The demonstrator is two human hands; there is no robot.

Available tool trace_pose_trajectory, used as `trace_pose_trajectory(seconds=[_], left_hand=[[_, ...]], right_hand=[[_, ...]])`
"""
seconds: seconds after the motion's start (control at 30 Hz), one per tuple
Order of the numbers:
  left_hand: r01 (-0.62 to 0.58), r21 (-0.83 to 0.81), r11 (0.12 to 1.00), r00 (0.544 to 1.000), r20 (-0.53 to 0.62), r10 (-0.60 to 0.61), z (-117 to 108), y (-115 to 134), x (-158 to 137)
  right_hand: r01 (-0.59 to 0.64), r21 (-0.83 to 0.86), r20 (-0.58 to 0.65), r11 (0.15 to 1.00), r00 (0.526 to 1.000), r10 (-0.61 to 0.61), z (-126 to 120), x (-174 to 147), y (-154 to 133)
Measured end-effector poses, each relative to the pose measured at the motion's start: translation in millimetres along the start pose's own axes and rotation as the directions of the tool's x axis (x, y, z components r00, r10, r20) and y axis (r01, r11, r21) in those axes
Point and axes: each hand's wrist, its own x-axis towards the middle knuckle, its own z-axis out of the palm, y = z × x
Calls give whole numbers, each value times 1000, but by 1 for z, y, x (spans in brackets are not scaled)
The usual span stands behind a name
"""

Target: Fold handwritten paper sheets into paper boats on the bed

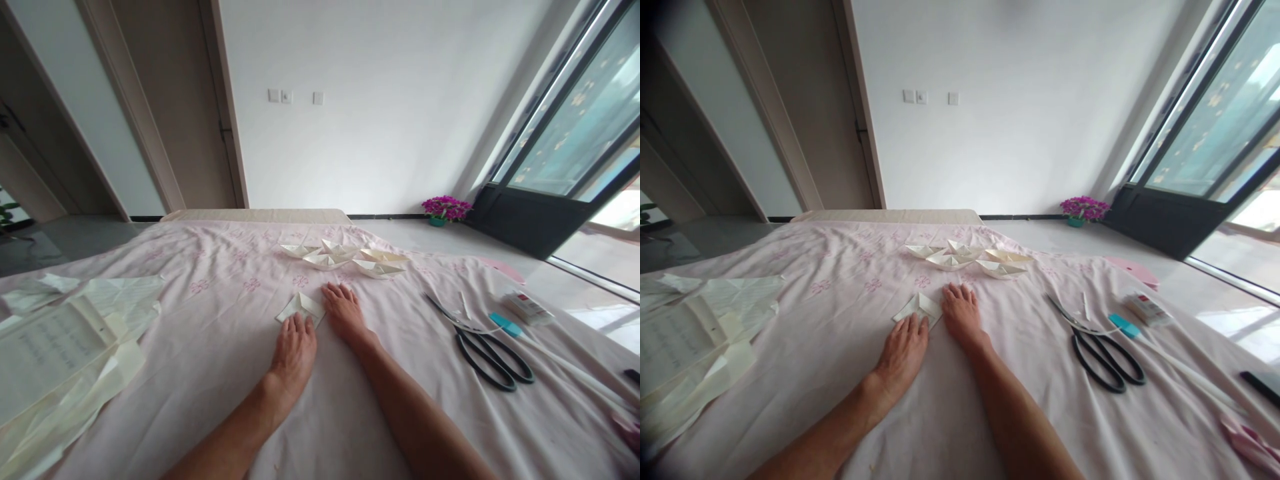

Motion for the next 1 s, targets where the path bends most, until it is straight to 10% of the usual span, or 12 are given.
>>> trace_pose_trajectory(seconds=[0.13, 0.37, 0.43, 0.5, 0.57, 0.63, 1.0], left_hand=[[30, 68, 997, 999, 34, -32, -18, 11, -1], [132, -309, 942, 986, 137, -93, -29, -27, 11], [228, -716, 660, 960, 51, -276, -25, -39, 18], [230, -958, 169, 914, 153, -375, -19, -45, 23], [224, -950, -218, 877, 294, -379, -12, -45, 26], [233, -893, -386, 842, 384, -378, -4, -43, 26], [308, -897, -316, 820, 419, -389, 13, -44, 21]], right_hand=[[-15, 130, -8, 991, 1000, 16, -1, 2, 6], [10, 416, -103, 909, 994, 36, -6, 3, 15], [75, 573, -151, 816, 988, 15, -10, 0, 16], [149, 724, -199, 674, 980, -3, -14, -3, 15], [149, 816, -196, 559, 980, 25, -16, -5, 12], [93, 878, -156, 470, 983, 96, -17, -5, 9], [-10, 957, -44, 289, 983, 178, -5, 6, 1]])
